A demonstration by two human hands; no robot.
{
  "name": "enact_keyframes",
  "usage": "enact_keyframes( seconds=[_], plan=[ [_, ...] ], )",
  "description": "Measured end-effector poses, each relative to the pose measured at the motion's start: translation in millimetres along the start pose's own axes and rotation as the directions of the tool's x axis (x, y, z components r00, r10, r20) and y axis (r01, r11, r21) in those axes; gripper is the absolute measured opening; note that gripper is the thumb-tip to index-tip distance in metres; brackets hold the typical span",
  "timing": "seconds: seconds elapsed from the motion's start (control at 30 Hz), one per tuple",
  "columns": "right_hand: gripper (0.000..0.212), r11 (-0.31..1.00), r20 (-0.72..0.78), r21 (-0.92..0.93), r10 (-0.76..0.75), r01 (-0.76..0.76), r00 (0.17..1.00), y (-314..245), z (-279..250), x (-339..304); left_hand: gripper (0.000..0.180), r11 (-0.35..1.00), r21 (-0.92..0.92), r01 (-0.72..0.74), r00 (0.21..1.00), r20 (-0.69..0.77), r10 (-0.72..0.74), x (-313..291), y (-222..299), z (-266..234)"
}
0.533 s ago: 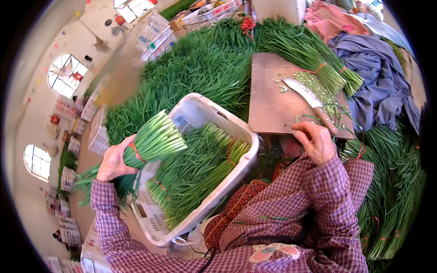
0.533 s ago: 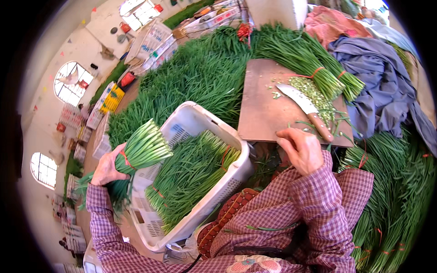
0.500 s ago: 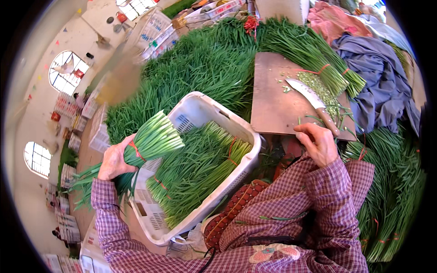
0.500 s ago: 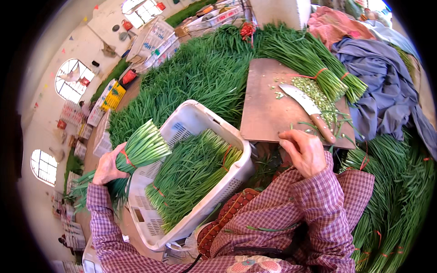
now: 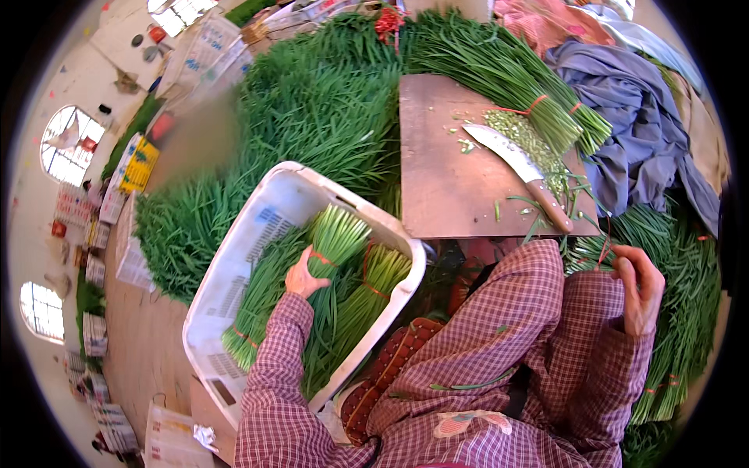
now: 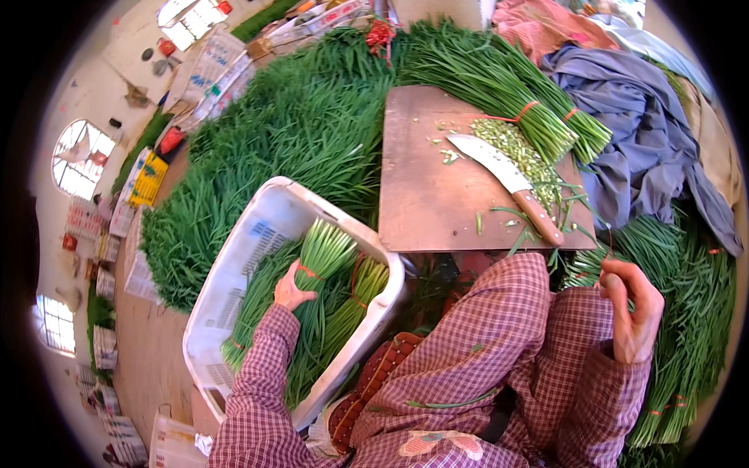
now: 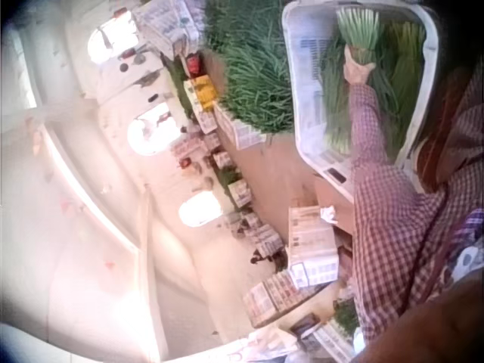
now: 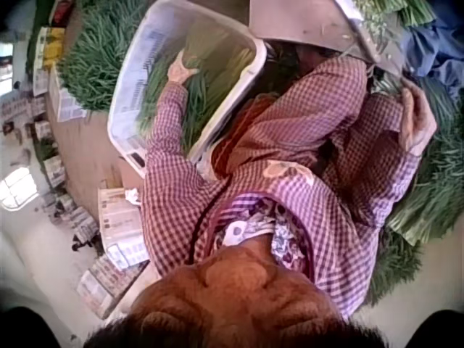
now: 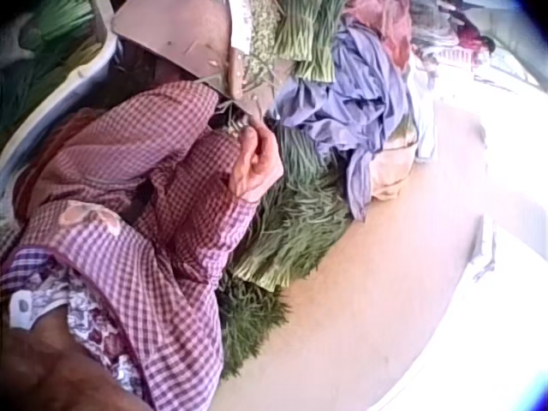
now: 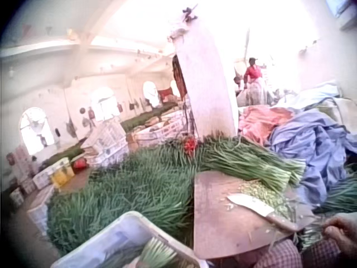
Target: The person trims the ends of bundled green vegetables on a wooden board with a large knife, removes loose leaves by hand, and stacks the prepared bundles in a plastic crate.
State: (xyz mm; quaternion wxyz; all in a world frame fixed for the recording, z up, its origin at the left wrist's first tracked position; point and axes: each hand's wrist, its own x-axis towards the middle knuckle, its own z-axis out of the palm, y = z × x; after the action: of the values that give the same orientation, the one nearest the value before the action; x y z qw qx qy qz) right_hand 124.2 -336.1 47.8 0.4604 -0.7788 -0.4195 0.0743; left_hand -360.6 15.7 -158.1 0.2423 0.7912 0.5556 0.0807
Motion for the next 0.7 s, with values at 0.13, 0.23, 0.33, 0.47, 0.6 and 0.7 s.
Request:
enact_keyframes(
  seconds=[0.13,0.23,0.33,0.47,0.6,0.7],
  plan=[
    [0.021,0.981,-0.143,0.035,0.194,-0.191,0.971,46,-32,-35,0.11,0.999,-0.039,0.03,0.996,0.086,-0.027,12,-25,46],
    [0.017,0.96,-0.265,-0.017,0.264,-0.278,0.927,77,-50,-67,0.108,0.994,-0.026,0.107,0.968,0.23,-0.098,19,-6,90],
    [0.017,0.923,-0.266,-0.083,0.343,-0.375,0.901,90,-47,-81,0.097,0.97,-0.243,-0.003,0.97,0.234,0.061,15,-44,110],
    [0.018,0.902,-0.345,0.1,0.428,-0.42,0.835,123,-41,-99,0.112,0.97,-0.041,0.238,0.934,0.285,-0.217,40,-101,102],
    [0.021,0.802,-0.338,-0.055,0.546,-0.595,0.767,187,-53,-157,0.12,0.953,0.166,0.255,0.926,0.241,-0.29,40,-57,118],
    [0.021,0.745,-0.238,-0.317,0.537,-0.587,0.809,230,-39,-193,0.125,0.976,0.008,0.216,0.961,0.174,-0.214,28,-74,95]
  ],
)
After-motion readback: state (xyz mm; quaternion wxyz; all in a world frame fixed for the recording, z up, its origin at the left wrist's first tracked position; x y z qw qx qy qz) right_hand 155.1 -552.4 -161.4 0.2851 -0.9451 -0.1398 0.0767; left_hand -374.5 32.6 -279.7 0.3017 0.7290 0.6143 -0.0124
